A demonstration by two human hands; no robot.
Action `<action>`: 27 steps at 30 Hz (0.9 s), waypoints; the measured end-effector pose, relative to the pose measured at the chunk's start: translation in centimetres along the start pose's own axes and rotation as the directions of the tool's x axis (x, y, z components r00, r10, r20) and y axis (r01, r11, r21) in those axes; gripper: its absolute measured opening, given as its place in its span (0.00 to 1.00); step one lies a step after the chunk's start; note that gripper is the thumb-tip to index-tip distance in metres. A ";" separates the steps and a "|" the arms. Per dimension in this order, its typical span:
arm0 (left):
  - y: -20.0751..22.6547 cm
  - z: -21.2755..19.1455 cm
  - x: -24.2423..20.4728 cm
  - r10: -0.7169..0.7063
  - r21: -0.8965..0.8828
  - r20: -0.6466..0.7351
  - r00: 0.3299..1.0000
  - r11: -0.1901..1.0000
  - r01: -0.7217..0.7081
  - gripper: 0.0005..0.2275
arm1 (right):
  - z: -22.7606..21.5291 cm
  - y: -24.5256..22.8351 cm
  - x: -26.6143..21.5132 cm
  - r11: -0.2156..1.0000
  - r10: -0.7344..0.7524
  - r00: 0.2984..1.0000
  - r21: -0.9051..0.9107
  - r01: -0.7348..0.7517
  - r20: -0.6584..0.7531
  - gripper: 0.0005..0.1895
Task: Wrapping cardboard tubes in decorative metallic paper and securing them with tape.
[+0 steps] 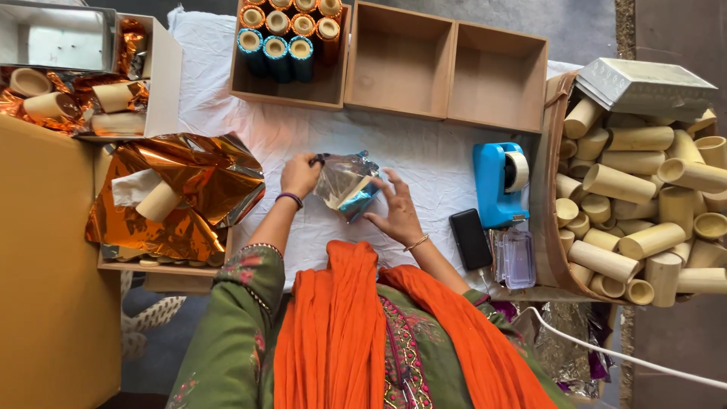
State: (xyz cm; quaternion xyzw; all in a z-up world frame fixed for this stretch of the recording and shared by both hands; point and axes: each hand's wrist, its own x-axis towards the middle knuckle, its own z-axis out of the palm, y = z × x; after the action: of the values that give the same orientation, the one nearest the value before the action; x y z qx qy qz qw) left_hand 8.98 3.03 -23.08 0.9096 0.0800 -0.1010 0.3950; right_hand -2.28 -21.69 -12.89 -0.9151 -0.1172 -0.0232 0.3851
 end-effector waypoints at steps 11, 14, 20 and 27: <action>4.9 -3.0 3.2 0.211 0.122 0.003 0.977 0.970 -0.210 0.07 | -1.4 -0.8 4.1 0.825 -0.113 0.909 -0.472 0.310 0.400 0.36; 7.9 -5.3 1.6 0.379 0.196 -0.162 0.911 0.917 -0.346 0.08 | -0.3 0.4 3.0 0.835 -0.099 0.907 -0.461 0.299 0.409 0.30; 5.0 -2.7 -4.4 0.700 0.301 -0.073 0.710 0.694 -0.654 0.15 | 0.1 1.3 1.3 0.853 -0.130 0.937 -0.445 0.272 0.325 0.33; 2.0 0.1 -7.4 0.583 0.217 0.229 0.780 0.750 -0.624 0.35 | -4.4 -1.8 3.8 0.858 0.116 0.920 -0.505 0.097 0.374 0.42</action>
State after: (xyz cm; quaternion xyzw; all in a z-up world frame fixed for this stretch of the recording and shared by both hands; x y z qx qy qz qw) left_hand 2.28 1.17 -19.94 0.9228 -0.2631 -0.0446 0.2780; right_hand 1.22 -22.85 -8.02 -0.9708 -0.1765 0.1315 0.0958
